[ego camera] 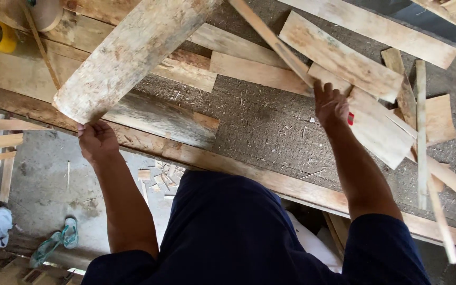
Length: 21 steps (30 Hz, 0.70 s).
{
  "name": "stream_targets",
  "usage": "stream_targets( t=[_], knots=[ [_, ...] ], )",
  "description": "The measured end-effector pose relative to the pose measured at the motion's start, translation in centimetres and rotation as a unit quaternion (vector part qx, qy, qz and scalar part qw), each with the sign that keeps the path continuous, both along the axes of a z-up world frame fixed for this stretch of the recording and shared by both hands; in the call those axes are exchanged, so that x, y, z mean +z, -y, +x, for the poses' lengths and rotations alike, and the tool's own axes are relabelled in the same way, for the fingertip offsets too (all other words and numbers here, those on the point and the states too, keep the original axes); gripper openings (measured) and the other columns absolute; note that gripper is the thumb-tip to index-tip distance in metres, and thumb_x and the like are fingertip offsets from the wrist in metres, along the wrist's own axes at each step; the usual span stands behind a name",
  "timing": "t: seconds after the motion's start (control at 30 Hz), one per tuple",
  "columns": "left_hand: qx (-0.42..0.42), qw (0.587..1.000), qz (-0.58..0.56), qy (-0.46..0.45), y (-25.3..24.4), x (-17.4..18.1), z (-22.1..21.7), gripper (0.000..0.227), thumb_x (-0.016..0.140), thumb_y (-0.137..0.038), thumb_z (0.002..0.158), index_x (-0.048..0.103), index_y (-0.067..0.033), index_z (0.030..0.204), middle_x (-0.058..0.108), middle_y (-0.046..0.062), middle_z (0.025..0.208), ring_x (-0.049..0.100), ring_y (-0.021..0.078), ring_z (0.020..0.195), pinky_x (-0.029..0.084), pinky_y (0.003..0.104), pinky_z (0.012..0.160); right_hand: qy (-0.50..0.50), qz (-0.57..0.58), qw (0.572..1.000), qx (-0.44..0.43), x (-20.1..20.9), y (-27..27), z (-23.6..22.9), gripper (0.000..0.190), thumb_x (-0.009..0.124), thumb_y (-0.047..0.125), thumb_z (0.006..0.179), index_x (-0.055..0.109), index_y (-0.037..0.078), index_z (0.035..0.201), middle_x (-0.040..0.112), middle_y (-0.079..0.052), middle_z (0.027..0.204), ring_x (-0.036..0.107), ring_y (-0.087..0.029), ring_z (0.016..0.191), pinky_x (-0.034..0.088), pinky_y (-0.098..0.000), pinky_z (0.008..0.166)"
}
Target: Joining, aligning, and trimming thin wood panels on a workbench.
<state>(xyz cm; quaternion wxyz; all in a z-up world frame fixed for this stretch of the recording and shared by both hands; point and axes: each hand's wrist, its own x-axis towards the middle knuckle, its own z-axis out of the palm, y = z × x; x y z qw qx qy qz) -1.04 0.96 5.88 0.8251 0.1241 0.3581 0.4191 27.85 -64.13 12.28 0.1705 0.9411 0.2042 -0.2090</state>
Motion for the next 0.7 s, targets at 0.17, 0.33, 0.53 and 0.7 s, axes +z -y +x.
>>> stream_targets(
  t=[0.17, 0.33, 0.53, 0.7],
  knots=[
    [-0.008, 1.0, 0.008, -0.001, -0.5, -0.8, -1.1, 0.019, 0.051, -0.013, 0.109, 0.068, -0.0042, 0.11, 0.074, 0.011, 0.103, 0.069, 0.0219, 0.089, 0.062, 0.037, 0.084, 0.033, 0.03, 0.998, -0.043, 0.1, 1.8, 2.1, 0.07, 0.051, 0.009, 0.1, 0.022, 0.012, 0.164, 0.054, -0.023, 0.125, 0.066, -0.034, 0.091, 0.062, -0.045, 0.064],
    [-0.002, 1.0, -0.002, -0.01, -0.5, -1.4, -1.2, 0.016, 0.051, -0.007, 0.109, 0.067, -0.0069, 0.107, 0.074, 0.01, 0.103, 0.07, 0.0218, 0.089, 0.062, 0.037, 0.082, 0.092, 0.036, 0.994, -0.043, -0.8, 3.5, 3.9, 0.071, 0.056, 0.012, 0.102, 0.025, 0.016, 0.166, 0.055, -0.021, 0.131, 0.067, -0.035, 0.097, 0.061, -0.0461, 0.071],
    [-0.03, 0.999, 0.01, 0.006, -0.2, -2.3, -1.1, 0.018, 0.05, 0.0, 0.109, 0.066, -0.0092, 0.106, 0.075, 0.009, 0.105, 0.068, 0.0213, 0.088, 0.06, 0.037, 0.084, 0.017, -0.047, 0.999, -0.021, 2.5, 0.2, 3.3, 0.076, 0.051, 0.014, 0.1, 0.012, 0.009, 0.166, 0.047, -0.031, 0.135, 0.068, -0.028, 0.075, 0.065, -0.0385, 0.051],
    [-0.062, 0.998, -0.019, -0.007, 2.6, -0.1, 1.0, 0.019, 0.049, -0.003, 0.11, 0.067, -0.0063, 0.113, 0.074, 0.009, 0.105, 0.069, 0.0205, 0.09, 0.061, 0.036, 0.086, 0.008, 0.036, 0.999, -0.012, 1.9, -1.1, 2.2, 0.076, 0.051, 0.007, 0.102, 0.012, 0.009, 0.167, 0.051, -0.025, 0.129, 0.063, -0.031, 0.089, 0.062, -0.0365, 0.056]
  ],
)
